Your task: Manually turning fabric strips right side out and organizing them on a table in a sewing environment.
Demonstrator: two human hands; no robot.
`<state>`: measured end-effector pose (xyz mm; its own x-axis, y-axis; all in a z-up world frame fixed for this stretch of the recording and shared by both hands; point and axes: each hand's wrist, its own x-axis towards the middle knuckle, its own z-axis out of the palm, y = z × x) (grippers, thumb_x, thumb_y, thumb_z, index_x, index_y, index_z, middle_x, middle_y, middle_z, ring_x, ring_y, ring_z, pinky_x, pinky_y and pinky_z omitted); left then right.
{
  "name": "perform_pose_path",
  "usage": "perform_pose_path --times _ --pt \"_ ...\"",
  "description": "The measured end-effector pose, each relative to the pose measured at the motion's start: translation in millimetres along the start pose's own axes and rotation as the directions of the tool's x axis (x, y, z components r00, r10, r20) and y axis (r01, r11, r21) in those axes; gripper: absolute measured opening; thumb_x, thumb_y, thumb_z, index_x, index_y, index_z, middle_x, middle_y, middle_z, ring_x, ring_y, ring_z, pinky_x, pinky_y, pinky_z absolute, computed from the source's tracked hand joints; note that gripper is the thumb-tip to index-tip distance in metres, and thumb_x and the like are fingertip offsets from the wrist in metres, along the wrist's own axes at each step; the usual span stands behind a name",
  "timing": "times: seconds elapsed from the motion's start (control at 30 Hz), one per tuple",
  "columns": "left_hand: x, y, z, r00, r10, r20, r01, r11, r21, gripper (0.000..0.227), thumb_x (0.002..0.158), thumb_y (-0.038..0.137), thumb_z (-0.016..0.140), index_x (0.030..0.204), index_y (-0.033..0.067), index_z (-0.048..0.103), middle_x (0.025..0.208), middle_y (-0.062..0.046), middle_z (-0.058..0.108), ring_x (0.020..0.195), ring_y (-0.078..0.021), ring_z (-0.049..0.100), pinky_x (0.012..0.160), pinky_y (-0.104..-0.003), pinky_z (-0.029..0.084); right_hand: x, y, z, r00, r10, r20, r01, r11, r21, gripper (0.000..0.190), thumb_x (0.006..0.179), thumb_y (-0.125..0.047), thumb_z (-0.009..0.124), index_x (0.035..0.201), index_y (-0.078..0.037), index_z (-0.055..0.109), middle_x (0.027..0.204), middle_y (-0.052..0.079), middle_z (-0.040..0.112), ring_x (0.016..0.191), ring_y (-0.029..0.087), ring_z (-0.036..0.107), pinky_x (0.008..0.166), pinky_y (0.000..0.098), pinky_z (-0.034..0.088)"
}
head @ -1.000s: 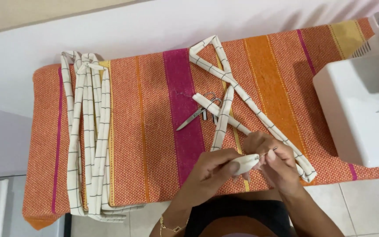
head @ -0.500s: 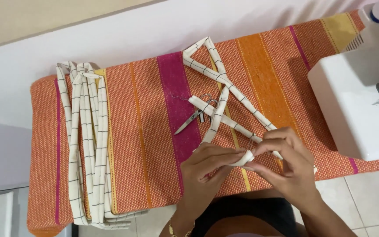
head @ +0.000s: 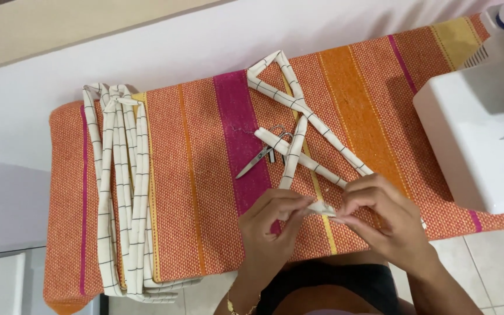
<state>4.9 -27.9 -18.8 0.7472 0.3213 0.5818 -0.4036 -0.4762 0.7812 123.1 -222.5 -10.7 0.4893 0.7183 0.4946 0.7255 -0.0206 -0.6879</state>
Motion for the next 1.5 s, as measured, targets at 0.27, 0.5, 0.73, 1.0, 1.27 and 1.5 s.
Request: perform_pose_path --times 0.27,0.5,0.73,1.0,1.27,1.5 --pt "8.7 16.7 -1.3 1.000 0.025 0.000 -0.025 0.998 -0.053 0.018 0.093 -0.012 0.082 0.104 -0.0019 0.072 0.103 -0.014 0.071 0.090 -0.0226 0.074 0.080 -0.027 0.069 -0.3 3.8 12.7 0.977 0.066 -0.204 -0.021 0.977 0.214 0.034 0.083 -0.021 0.090 0.108 -0.012 0.067 0.107 0.003 0.070 0.098 0.014 0.070 0.096 0.0271 0.062" --pt "2.7 12.0 3.6 0.997 -0.081 -0.006 0.078 0.980 -0.184 0.014 0.094 -0.003 0.083 0.103 0.0040 0.074 0.103 -0.012 0.074 0.088 -0.0217 0.073 0.074 -0.029 0.064 -7.4 13.3 29.2 0.971 0.155 -0.181 -0.086 0.936 0.341 0.012 0.097 -0.017 0.078 0.105 -0.009 0.078 0.101 0.005 0.078 0.090 0.013 0.075 0.082 0.0221 0.064" --pt "6.2 30.2 -9.0 0.999 -0.015 0.035 0.019 0.993 -0.112 0.029 0.106 0.003 0.071 0.132 0.0048 0.060 0.128 -0.017 0.064 0.109 -0.0250 0.071 0.087 -0.029 0.070 -2.7 6.3 27.0 0.966 0.217 -0.143 -0.168 0.940 0.295 0.018 0.100 -0.008 0.073 0.117 -0.008 0.079 0.109 0.008 0.081 0.099 0.018 0.078 0.093 0.0274 0.066" --pt "20.7 32.7 -18.7 0.929 0.356 0.095 -0.360 0.821 0.443 0.028 0.103 -0.003 0.084 0.129 0.0045 0.075 0.121 -0.009 0.069 0.102 -0.0267 0.070 0.087 -0.039 0.070 9.8 -17.7 20.5 0.991 0.012 -0.132 -0.019 0.999 -0.050 0.019 0.098 -0.001 0.073 0.116 -0.001 0.078 0.110 0.014 0.079 0.099 0.024 0.076 0.091 0.0316 0.064" --pt "4.0 -5.4 -3.4 0.825 0.566 0.006 -0.477 0.690 0.545 0.025 0.093 0.009 0.096 0.112 0.0035 0.081 0.114 -0.008 0.078 0.099 -0.0212 0.080 0.078 -0.033 0.075 2.1 -14.7 24.4 0.989 0.076 -0.125 -0.087 0.992 -0.088 0.018 0.100 -0.002 0.068 0.116 -0.003 0.076 0.106 0.013 0.076 0.095 0.023 0.074 0.087 0.0309 0.063" --pt "3.3 3.6 0.6 0.983 -0.178 -0.037 0.146 0.892 -0.428 0.008 0.108 0.015 0.066 0.107 0.0079 0.067 0.104 -0.008 0.063 0.092 -0.0197 0.063 0.084 -0.031 0.059 -3.2 -0.1 25.7 0.984 0.165 -0.070 -0.163 0.986 0.038 0.017 0.108 -0.010 0.057 0.117 -0.007 0.071 0.104 0.006 0.072 0.092 0.017 0.070 0.080 0.0275 0.062"
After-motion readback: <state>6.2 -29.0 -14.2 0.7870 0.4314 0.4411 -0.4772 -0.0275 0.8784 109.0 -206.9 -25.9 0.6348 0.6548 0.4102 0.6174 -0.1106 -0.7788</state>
